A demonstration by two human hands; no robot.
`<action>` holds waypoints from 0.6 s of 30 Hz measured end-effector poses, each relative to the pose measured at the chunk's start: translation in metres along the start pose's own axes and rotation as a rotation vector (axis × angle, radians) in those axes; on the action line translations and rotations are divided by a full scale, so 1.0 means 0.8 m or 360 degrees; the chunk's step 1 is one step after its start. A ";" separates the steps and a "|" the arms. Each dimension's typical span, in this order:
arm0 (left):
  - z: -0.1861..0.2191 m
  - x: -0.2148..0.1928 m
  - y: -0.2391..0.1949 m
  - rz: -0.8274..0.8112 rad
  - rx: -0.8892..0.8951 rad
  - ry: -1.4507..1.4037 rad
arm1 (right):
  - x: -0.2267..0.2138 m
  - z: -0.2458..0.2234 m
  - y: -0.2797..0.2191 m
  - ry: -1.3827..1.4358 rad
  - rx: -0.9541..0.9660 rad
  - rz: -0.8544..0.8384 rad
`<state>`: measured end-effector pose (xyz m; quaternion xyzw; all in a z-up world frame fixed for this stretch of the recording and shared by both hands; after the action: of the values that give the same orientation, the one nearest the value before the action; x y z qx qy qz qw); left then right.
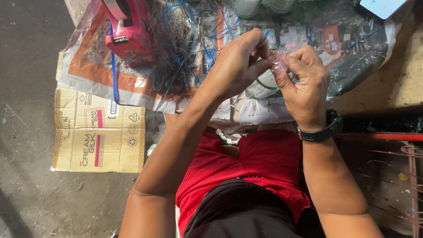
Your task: Wrapping glass candle jars in decorative plastic film and securing them with blue ribbons
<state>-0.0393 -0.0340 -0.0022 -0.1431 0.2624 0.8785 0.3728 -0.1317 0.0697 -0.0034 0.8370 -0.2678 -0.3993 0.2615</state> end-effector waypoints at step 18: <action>0.007 -0.059 0.004 0.0232 -0.0054 -0.0795 | 0.011 0.015 -0.005 0.0191 0.0110 0.0210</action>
<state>-0.0094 -0.0597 0.0248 0.0914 0.1570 0.9154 0.3592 -0.1353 0.0639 -0.0170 0.8485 -0.3197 -0.3209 0.2736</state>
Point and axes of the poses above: each hand's wrist, its own y-axis towards the middle knuckle, its own x-axis out of the palm, z = x × y, the point moved 4 cm from there along y, towards the middle knuckle, and after that the axes turned 5 degrees about z, right-handed, at the moved point
